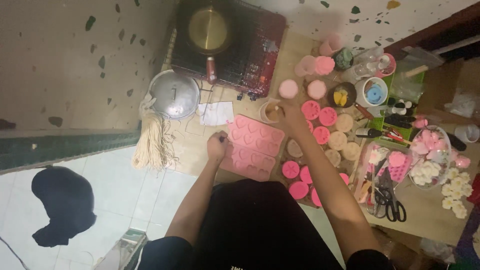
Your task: Preparing molds and demolding finished wax/soap flower shapes in a workshop environment.
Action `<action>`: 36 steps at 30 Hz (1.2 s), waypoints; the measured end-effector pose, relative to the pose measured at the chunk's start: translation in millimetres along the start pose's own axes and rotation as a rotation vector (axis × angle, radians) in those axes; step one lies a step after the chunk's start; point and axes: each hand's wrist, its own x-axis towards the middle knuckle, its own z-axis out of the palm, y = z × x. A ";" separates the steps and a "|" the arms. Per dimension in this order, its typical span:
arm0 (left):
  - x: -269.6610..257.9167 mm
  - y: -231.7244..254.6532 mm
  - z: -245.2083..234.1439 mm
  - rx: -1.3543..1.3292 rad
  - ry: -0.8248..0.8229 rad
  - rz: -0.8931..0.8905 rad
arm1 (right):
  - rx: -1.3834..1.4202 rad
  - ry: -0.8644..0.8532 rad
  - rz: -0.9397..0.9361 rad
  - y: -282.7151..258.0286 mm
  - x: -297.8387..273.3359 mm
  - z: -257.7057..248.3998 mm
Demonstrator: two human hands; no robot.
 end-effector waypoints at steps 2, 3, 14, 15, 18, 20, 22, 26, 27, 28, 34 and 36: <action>1.1 -1.9 2.2 0.016 -0.003 -0.024 | -0.006 0.002 0.036 -10.5 0.7 -5.5; 1.3 -4.1 4.1 0.016 -0.005 -0.020 | -0.008 0.006 0.038 -7.2 -0.3 -3.7; 28.6 53.9 65.2 0.199 -0.126 0.323 | 0.059 -0.081 0.090 -4.7 4.9 -10.3; 35.5 66.2 70.6 0.200 -0.130 0.337 | 0.060 -0.067 0.094 -7.8 4.6 -12.1; 58.7 99.3 84.7 0.182 -0.168 0.400 | -0.010 -0.070 0.149 -11.6 8.4 -12.0; 60.0 114.5 94.1 -0.049 -0.138 0.428 | -0.075 -0.177 0.219 -6.6 0.6 -7.1; 68.6 101.9 113.5 0.053 -0.147 0.390 | 0.002 -0.105 0.156 -9.9 4.3 -15.4; 67.8 76.9 135.4 0.178 -0.057 0.409 | -0.050 -0.123 0.154 -9.3 2.8 -13.0; 67.3 84.0 129.8 0.177 -0.065 0.410 | -0.049 -0.122 0.162 -7.8 0.7 -11.9; 66.6 91.2 123.8 0.133 -0.113 0.346 | -0.045 -0.162 0.196 -6.7 -1.7 -11.0; 66.1 105.4 111.9 0.066 -0.094 0.352 | 0.036 -0.154 0.188 -26.1 4.3 -28.7; 66.7 107.1 110.1 0.055 -0.088 0.377 | 0.016 -0.157 0.191 -22.3 2.7 -25.4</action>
